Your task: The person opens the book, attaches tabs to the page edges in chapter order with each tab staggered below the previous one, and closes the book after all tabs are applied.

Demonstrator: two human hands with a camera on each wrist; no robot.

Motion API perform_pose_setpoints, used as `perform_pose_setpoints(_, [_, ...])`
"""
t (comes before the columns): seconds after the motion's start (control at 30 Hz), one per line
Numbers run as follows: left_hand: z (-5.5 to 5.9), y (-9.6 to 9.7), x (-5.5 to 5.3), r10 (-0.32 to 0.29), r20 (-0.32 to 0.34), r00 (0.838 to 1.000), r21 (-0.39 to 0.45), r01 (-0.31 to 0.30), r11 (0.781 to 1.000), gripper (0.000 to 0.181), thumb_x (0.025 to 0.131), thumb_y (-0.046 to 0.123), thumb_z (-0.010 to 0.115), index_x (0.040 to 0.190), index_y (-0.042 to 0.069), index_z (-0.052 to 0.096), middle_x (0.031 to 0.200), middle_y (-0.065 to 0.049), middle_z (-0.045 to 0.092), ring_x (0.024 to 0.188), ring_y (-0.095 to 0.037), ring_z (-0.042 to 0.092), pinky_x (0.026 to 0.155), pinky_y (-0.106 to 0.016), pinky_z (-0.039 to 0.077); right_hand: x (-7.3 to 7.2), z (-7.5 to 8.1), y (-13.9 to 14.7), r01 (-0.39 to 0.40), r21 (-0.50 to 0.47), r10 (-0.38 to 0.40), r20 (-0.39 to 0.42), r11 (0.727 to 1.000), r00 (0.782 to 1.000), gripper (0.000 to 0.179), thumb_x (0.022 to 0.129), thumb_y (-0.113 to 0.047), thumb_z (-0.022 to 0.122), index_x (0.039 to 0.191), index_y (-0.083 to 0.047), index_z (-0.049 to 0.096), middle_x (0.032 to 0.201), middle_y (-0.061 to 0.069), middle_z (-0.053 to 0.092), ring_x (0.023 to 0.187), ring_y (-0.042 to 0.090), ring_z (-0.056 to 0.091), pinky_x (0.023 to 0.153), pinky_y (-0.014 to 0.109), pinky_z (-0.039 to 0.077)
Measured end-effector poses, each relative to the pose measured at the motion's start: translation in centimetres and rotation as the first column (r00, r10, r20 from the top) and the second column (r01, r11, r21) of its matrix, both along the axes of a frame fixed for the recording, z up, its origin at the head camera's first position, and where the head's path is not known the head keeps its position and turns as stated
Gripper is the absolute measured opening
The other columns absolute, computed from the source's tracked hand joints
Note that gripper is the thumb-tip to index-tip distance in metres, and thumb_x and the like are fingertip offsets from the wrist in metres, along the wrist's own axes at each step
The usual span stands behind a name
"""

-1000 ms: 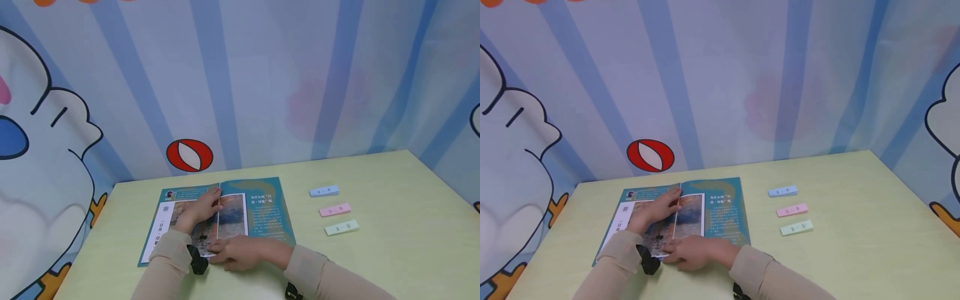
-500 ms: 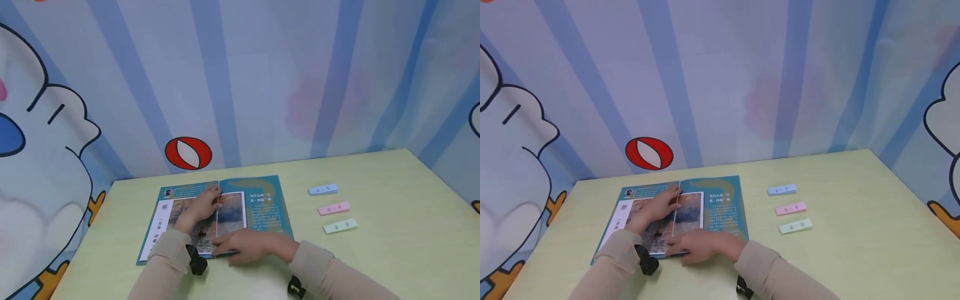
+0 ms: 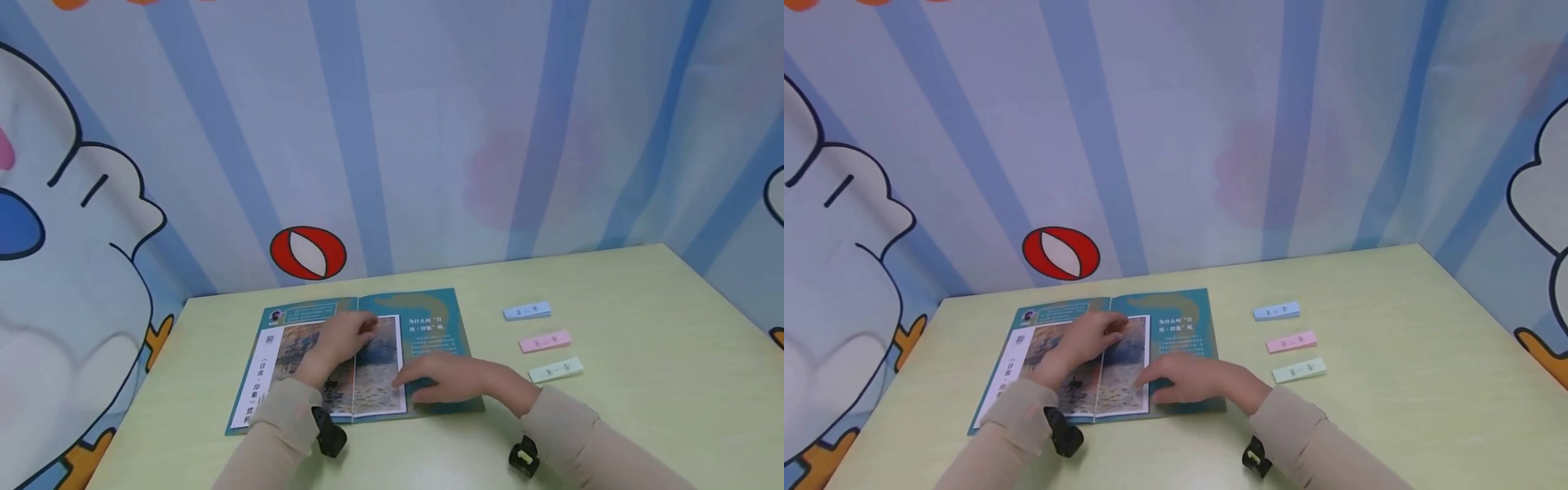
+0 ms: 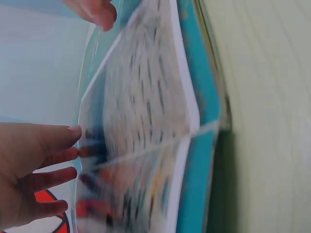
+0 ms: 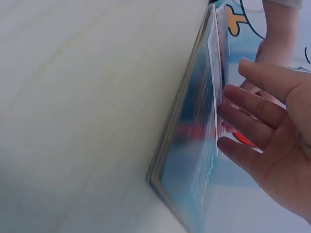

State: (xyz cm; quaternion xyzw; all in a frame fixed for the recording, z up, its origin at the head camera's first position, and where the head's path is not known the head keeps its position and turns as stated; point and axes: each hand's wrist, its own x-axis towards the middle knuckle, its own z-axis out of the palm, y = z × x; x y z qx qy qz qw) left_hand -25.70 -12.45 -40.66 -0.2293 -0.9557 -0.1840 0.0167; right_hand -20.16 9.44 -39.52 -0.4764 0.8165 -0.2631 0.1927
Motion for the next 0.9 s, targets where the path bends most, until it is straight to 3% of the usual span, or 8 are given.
perform_pose_setpoints(0.17, [0.2,1.1,0.7,0.005,0.006,1.0,0.039,-0.006,0.999,0.024,0.087,0.013,0.066,0.111,0.007,0.068,0.097,-0.007,0.068,0.084,-0.02,0.062,0.078,-0.039,0.052,-0.2,0.2,2.3,0.069,-0.041,-0.07,-0.034,0.997,0.997,0.033,0.092,-0.012,0.058,0.124,-0.007,0.06,0.123,0.001,0.06,0.116,0.015,0.052,0.094,0.03,0.044])
perform_pose_setpoints(0.5, [1.0,3.6,2.5,-0.114,-0.012,0.993,0.082,0.114,0.99,0.026,0.09,0.011,0.061,0.115,0.004,0.065,0.104,-0.011,0.066,0.079,-0.02,0.06,0.073,-0.039,0.051,0.3,1.0,6.8,0.215,-0.105,-0.223,-0.069,0.971,0.972,0.032,0.089,-0.008,0.062,0.12,-0.005,0.062,0.12,0.003,0.061,0.114,0.021,0.054,0.093,0.041,0.045])
perform_pose_setpoints(0.7, [1.0,5.2,3.3,-0.175,-0.032,0.984,0.077,0.177,0.981,0.03,0.09,0.014,0.062,0.119,0.009,0.063,0.117,-0.008,0.062,0.105,-0.022,0.06,0.084,-0.04,0.05,0.7,0.8,9.5,0.289,-0.115,-0.299,-0.081,0.951,0.951,0.032,0.087,-0.007,0.064,0.118,-0.005,0.063,0.116,0.004,0.063,0.108,0.022,0.057,0.088,0.044,0.047])
perform_pose_setpoints(0.9, [0.9,6.8,4.2,-0.216,-0.031,0.976,0.095,0.218,0.971,0.029,0.09,0.013,0.062,0.119,0.01,0.063,0.118,-0.008,0.062,0.109,-0.023,0.057,0.087,-0.039,0.048,1.1,0.5,12.1,0.329,-0.117,-0.341,-0.112,0.937,0.933,0.031,0.085,-0.009,0.066,0.116,-0.004,0.064,0.114,0.004,0.063,0.106,0.023,0.058,0.085,0.044,0.049])
